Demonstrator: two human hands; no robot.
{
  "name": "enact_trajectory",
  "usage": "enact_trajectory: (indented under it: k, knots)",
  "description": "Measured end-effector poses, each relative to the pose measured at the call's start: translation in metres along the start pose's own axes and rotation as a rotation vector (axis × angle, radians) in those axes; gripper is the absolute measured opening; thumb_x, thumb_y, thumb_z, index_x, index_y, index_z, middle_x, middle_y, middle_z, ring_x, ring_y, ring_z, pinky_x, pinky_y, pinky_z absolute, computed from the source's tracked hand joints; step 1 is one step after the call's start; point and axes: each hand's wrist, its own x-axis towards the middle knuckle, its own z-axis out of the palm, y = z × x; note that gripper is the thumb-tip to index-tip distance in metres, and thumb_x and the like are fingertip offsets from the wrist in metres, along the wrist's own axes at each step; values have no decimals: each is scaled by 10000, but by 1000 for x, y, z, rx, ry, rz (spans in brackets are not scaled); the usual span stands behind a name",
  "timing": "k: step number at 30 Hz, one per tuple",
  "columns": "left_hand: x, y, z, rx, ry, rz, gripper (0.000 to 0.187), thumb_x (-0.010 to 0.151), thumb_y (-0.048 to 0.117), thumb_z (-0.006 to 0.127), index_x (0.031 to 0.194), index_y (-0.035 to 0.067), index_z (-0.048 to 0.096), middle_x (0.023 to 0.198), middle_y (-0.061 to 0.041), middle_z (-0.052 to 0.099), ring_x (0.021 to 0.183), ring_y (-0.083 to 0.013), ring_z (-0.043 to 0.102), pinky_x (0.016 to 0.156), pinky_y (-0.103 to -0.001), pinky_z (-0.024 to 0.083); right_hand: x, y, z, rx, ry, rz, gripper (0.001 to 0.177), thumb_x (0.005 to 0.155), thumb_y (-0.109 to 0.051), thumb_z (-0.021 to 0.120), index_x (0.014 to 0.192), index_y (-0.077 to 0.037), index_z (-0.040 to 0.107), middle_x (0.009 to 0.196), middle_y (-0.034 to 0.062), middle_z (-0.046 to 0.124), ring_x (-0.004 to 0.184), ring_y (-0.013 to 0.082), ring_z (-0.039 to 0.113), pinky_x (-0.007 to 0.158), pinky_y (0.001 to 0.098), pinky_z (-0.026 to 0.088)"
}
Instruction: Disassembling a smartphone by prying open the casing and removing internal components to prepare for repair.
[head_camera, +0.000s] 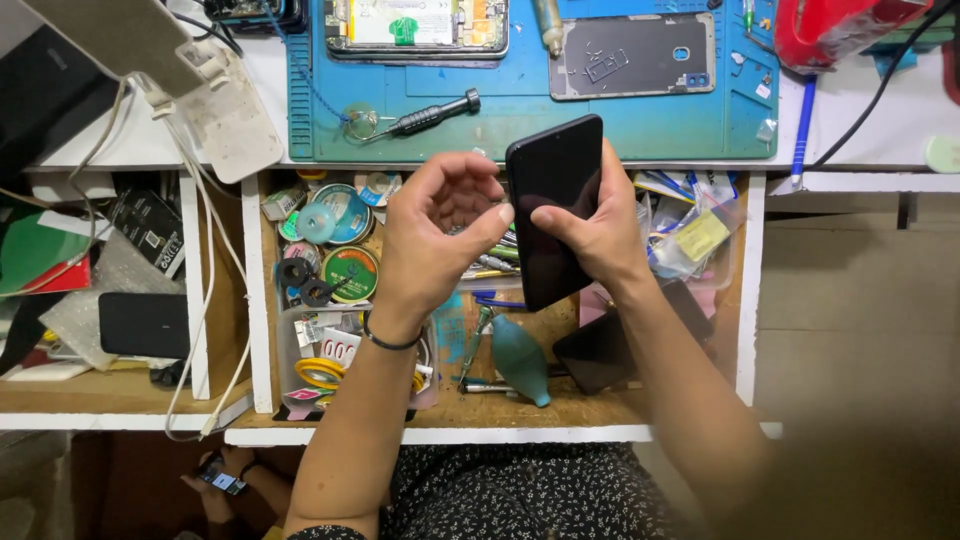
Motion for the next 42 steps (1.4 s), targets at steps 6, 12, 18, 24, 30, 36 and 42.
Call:
enact_trajectory:
  k: [6,12,18,24,30,36,42]
  knots:
    - [-21,28,7,299,-17,81,86,857,142,821,943,142,820,734,-16,790,693,-116,789,634,-224,627,-14,56,-26,-21,36,-143,817,609,-426,1009,1182,-40,573,1027,101,650,981,141,587,913,362,527]
    - [-21,20,6,107,-114,-26,90,912,114,758,984,98,808,743,-44,795,674,-25,713,649,-214,616,-9,24,-34,-68,-26,-100,749,609,-362,1026,1121,-46,579,985,77,655,932,114,586,895,306,519]
    - [-16,11,12,68,-43,-63,128,896,80,757,1005,17,777,758,-91,781,690,-70,730,658,-226,620,-3,15,-29,-107,-41,-109,656,684,-306,1003,1115,-41,587,971,89,651,908,139,581,857,335,523]
    - [-15,11,16,-15,-29,-124,188,874,34,750,1052,-20,771,870,-142,796,806,-112,754,716,-261,650,0,9,-28,-133,-4,-105,633,724,-343,981,1112,-47,579,956,78,628,891,145,562,836,329,503]
    - [-13,9,10,103,-104,-164,178,899,117,750,1060,48,787,833,-100,802,774,-79,715,696,-260,634,0,8,-24,-124,-3,-85,608,719,-308,988,1099,-65,581,923,68,627,854,128,562,808,312,500]
    - [-10,-2,18,55,-57,-119,194,909,129,755,1084,47,775,865,-99,797,800,-91,747,727,-267,639,3,8,-29,-144,9,-80,585,760,-304,968,1113,-54,574,951,82,631,885,143,561,826,331,501]
    - [-12,4,20,143,-83,-169,246,908,178,755,1132,78,778,924,-84,811,888,-114,746,775,-293,641,7,7,-28,-122,37,-85,565,774,-307,966,1106,-65,579,957,72,646,883,131,582,824,313,513]
